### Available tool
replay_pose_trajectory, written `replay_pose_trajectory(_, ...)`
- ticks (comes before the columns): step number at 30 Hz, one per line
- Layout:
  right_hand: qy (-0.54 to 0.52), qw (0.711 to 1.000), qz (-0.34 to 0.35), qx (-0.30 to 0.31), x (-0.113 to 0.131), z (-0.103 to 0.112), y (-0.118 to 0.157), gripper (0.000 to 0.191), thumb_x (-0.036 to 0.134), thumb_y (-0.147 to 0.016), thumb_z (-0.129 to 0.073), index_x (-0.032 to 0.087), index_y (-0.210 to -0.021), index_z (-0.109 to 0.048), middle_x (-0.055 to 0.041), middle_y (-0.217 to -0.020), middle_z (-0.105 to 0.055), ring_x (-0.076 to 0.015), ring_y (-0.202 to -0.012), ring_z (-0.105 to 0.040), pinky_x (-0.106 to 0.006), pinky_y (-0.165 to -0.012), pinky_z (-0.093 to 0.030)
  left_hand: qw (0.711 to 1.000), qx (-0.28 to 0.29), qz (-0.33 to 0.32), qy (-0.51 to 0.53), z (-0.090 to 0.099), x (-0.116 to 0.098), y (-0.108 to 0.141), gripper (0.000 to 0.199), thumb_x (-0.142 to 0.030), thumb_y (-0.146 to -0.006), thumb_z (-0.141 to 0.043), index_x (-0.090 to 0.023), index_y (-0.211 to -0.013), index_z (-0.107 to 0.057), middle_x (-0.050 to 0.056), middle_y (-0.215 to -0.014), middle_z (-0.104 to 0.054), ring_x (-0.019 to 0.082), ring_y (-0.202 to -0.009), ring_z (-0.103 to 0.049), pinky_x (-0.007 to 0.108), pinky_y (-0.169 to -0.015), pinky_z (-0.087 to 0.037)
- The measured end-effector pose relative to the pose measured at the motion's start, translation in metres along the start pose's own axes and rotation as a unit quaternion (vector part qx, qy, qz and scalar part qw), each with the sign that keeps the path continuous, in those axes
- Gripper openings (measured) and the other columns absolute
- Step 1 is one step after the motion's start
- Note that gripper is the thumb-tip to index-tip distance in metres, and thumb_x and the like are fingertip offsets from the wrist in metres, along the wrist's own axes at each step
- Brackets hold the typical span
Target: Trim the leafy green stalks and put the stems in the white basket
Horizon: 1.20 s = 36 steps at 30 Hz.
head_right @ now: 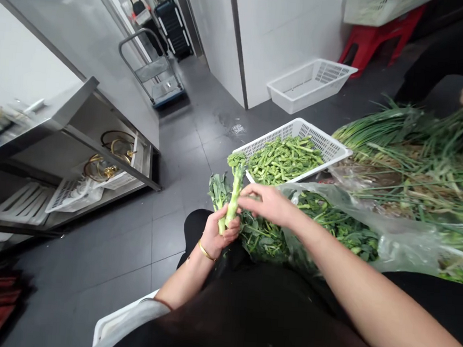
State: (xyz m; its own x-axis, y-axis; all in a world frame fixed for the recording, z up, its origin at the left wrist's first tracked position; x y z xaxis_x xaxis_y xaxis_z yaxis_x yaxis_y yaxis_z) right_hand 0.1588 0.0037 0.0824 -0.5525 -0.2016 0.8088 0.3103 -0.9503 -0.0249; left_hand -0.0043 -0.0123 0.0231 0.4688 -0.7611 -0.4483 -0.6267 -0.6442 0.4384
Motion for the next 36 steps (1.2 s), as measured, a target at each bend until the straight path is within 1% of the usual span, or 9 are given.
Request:
replay_pose_trajectory(4,0.073,0.995,0.010,-0.063,0.003,-0.005,-0.010,0.047,0.049,-0.089,-0.036,0.018,-0.058,-0.054,-0.0014,-0.056,-0.054,-0.0120,-0.053,-0.048,-0.025,-0.052,-0.030,1.000,-0.012,0.010,0.004,-0.004,0.008,-0.002,0.035,-0.046,-0.087,-0.048,-0.013,-0.086,-0.059,-0.004,-0.052,-0.038,0.003,-0.033,-0.023,0.016,-0.031,-0.014)
replay_pose_trajectory(8,0.104,0.989,0.107,0.006,0.014,-0.021,0.019,0.038,0.047,-0.087,-0.044,0.019,-0.065,-0.059,-0.0015,-0.065,-0.062,-0.0117,-0.056,-0.052,-0.024,-0.053,-0.028,0.998,-0.046,-0.029,0.005,-0.002,0.004,-0.004,0.037,-0.047,-0.087,-0.047,-0.013,-0.084,-0.059,-0.004,-0.051,-0.036,0.003,-0.034,-0.022,0.016,-0.031,-0.016)
replay_pose_trajectory(14,0.064,0.997,-0.035,-0.005,-0.006,0.006,-0.014,0.045,0.054,-0.087,-0.045,0.018,-0.060,-0.054,0.0002,-0.052,-0.056,-0.0113,-0.049,-0.050,-0.023,-0.051,-0.031,0.999,0.016,0.027,0.005,-0.008,0.011,0.002,0.037,-0.044,-0.091,-0.038,-0.013,-0.085,-0.058,-0.005,-0.050,-0.033,0.004,-0.031,-0.018,0.016,-0.030,-0.012)
replay_pose_trajectory(18,0.234,0.966,0.096,-0.057,0.011,-0.025,0.006,0.037,0.032,-0.092,-0.039,0.016,-0.071,-0.065,-0.0077,-0.069,-0.065,-0.0145,-0.061,-0.057,-0.025,-0.054,-0.030,0.997,-0.044,-0.032,0.045,-0.006,0.010,-0.002,0.034,-0.044,-0.089,-0.045,-0.013,-0.083,-0.057,-0.006,-0.051,-0.033,0.002,-0.033,-0.019,0.015,-0.031,-0.014)
replay_pose_trajectory(20,0.258,0.954,0.153,0.000,0.015,-0.038,0.028,0.031,0.032,-0.092,-0.042,0.018,-0.084,-0.069,-0.0072,-0.075,-0.068,-0.0152,-0.064,-0.060,-0.025,-0.055,-0.031,0.995,-0.062,-0.055,0.047,0.000,0.007,-0.001,0.034,-0.046,-0.089,-0.047,-0.014,-0.084,-0.057,-0.006,-0.051,-0.033,0.002,-0.033,-0.019,0.015,-0.031,-0.015)
replay_pose_trajectory(24,0.186,0.980,0.036,0.065,0.000,-0.012,0.028,0.050,0.060,-0.073,-0.063,0.019,-0.101,-0.068,-0.0068,-0.079,-0.070,-0.0181,-0.062,-0.061,-0.026,-0.054,-0.037,1.000,0.004,-0.003,0.009,0.008,0.007,0.006,0.036,-0.047,-0.090,-0.042,-0.015,-0.086,-0.059,-0.006,-0.049,-0.035,0.003,-0.029,-0.019,0.016,-0.029,-0.011)
replay_pose_trajectory(28,0.001,0.998,-0.055,0.016,-0.011,0.016,-0.011,0.052,0.061,-0.086,-0.042,0.016,-0.088,-0.066,-0.0027,-0.063,-0.066,-0.0138,-0.050,-0.055,-0.025,-0.050,-0.037,0.997,0.039,0.028,-0.061,0.004,0.015,0.007,0.040,-0.051,-0.084,-0.050,-0.013,-0.088,-0.060,0.000,-0.049,-0.048,0.009,-0.031,-0.041,0.020,-0.032,-0.028)
replay_pose_trajectory(31,0.125,0.987,-0.047,-0.091,-0.010,0.007,-0.023,0.053,0.058,-0.090,-0.038,0.016,-0.068,-0.062,-0.0045,-0.057,-0.062,-0.0140,-0.052,-0.054,-0.025,-0.051,-0.030,0.991,0.003,-0.049,-0.124,-0.007,0.018,0.001,0.045,-0.048,-0.075,-0.064,-0.010,-0.099,-0.060,0.010,-0.068,-0.066,0.020,-0.057,-0.065,0.028,-0.052,-0.048)
replay_pose_trajectory(36,0.323,0.933,-0.060,-0.148,-0.004,-0.023,0.000,0.054,0.050,-0.097,-0.029,0.014,-0.077,-0.065,-0.0105,-0.073,-0.067,-0.0156,-0.058,-0.058,-0.028,-0.049,-0.020,0.976,-0.070,-0.158,-0.133,-0.020,0.027,-0.011,0.036,-0.040,-0.069,-0.073,-0.013,-0.086,-0.055,0.002,-0.056,-0.062,0.011,-0.039,-0.051,0.023,-0.043,-0.041)
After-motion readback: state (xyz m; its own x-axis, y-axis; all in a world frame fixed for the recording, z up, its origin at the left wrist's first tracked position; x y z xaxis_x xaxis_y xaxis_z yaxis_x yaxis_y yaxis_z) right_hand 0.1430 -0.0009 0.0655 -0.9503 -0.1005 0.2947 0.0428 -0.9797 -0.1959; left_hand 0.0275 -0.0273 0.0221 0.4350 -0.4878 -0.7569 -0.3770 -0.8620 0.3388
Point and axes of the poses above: each hand's wrist, its own y-axis away from the middle knuckle, its own z-axis out of the back of the hand, x = y × z, the point moved 2 cm from there along -y, towards the middle knuckle
